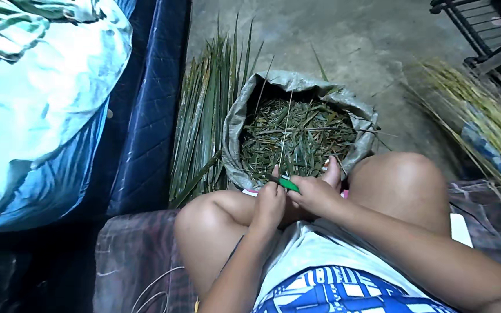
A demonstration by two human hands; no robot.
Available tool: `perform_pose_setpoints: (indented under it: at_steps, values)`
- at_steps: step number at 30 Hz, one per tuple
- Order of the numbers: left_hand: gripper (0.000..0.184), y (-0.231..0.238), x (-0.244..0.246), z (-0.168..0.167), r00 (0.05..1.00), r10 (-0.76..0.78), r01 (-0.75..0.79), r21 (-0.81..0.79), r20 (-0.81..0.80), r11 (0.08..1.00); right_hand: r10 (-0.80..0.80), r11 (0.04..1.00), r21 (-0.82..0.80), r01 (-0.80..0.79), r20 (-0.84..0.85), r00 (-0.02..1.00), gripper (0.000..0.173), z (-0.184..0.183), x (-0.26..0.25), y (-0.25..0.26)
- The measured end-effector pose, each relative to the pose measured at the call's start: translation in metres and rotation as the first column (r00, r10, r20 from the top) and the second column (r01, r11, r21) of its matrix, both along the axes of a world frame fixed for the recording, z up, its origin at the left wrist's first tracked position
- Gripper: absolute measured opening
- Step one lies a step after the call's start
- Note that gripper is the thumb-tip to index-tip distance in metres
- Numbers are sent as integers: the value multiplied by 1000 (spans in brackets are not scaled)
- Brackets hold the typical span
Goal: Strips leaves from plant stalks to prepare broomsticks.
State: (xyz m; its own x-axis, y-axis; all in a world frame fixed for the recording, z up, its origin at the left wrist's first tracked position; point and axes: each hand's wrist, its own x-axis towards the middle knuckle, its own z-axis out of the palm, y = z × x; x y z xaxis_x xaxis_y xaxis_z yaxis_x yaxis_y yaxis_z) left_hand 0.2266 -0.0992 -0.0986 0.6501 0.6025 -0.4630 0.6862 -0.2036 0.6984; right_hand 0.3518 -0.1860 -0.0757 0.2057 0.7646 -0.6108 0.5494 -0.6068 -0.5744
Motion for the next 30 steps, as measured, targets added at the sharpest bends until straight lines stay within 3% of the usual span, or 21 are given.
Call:
perform_pose_setpoints:
  at_steps: [5, 7, 11, 14, 18, 20, 24, 30]
  values:
    - [39, -2, 1, 3, 999, -18, 16, 53, 43, 998, 23, 999, -39, -14, 246, 969, 34, 5, 7, 9]
    - [45, -2, 3, 7, 999, -23, 23, 36, 22, 999, -6, 997, -74, 29, 289, 957, 36, 5, 14, 15]
    - [48, -4, 2, 4, 998, -33, 32, 26, 47, 999, -203, 971, -58, 231, 303, 931, 34, -11, 37, 22]
    - [48, -4, 1, 3, 998, -29, 28, 4, 48, 1000, -250, 966, -4, 257, 213, 945, 30, -9, 46, 18]
    - [41, 2, 1, 2, 1000, 8, -8, -3, 27, 1000, -59, 998, 21, 59, -30, 998, 30, -2, 15, 7]
    - [50, 3, -1, 2, 999, 27, -26, -13, 32, 1000, -12, 1000, 8, 13, -57, 998, 29, -2, 1, 5]
    - [42, 0, 1, 3, 998, 38, -37, -27, 48, 999, -6, 998, -57, 15, 162, 987, 33, -1, 11, 12]
    - [46, -3, 6, 6, 997, 20, -18, -23, 80, 1000, -198, 971, -63, 229, 318, 927, 33, -14, 43, 27]
